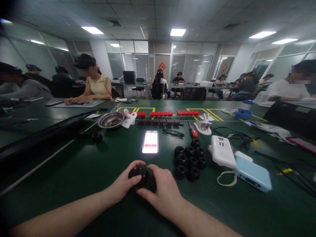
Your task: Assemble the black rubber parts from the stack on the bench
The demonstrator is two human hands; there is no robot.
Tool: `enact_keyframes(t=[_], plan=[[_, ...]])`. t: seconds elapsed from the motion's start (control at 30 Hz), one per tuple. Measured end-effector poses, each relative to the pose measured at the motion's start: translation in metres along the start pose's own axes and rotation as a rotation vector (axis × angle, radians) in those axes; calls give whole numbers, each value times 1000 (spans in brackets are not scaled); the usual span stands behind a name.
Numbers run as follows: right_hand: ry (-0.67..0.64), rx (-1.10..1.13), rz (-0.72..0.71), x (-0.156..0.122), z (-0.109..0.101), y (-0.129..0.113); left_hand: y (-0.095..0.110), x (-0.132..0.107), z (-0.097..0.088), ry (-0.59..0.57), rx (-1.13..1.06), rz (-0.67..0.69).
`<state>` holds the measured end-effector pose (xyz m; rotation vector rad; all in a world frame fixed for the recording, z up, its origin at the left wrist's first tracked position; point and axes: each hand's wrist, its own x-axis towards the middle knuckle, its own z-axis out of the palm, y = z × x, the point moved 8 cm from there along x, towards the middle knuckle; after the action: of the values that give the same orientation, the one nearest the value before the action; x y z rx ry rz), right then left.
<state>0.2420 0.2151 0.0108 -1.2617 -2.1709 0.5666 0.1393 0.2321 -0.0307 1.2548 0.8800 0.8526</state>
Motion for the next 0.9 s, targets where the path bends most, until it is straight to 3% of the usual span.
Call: enact_keyframes(t=[0.17, 0.33, 0.5, 0.73, 0.9], plan=[[-56, -33, 70, 3, 5, 8, 4, -4, 0, -7, -13, 31], [16, -53, -52, 2, -3, 2, 3, -3, 3, -38, -48, 48], [-23, -57, -160, -1, -1, -8, -7, 1, -1, 8, -65, -46], [-50, -42, 113, 0, 0, 6, -1, -1, -4, 31, -55, -12], [-65, -70, 22, 2, 4, 2, 0, -1, -2, -9, -89, 4]])
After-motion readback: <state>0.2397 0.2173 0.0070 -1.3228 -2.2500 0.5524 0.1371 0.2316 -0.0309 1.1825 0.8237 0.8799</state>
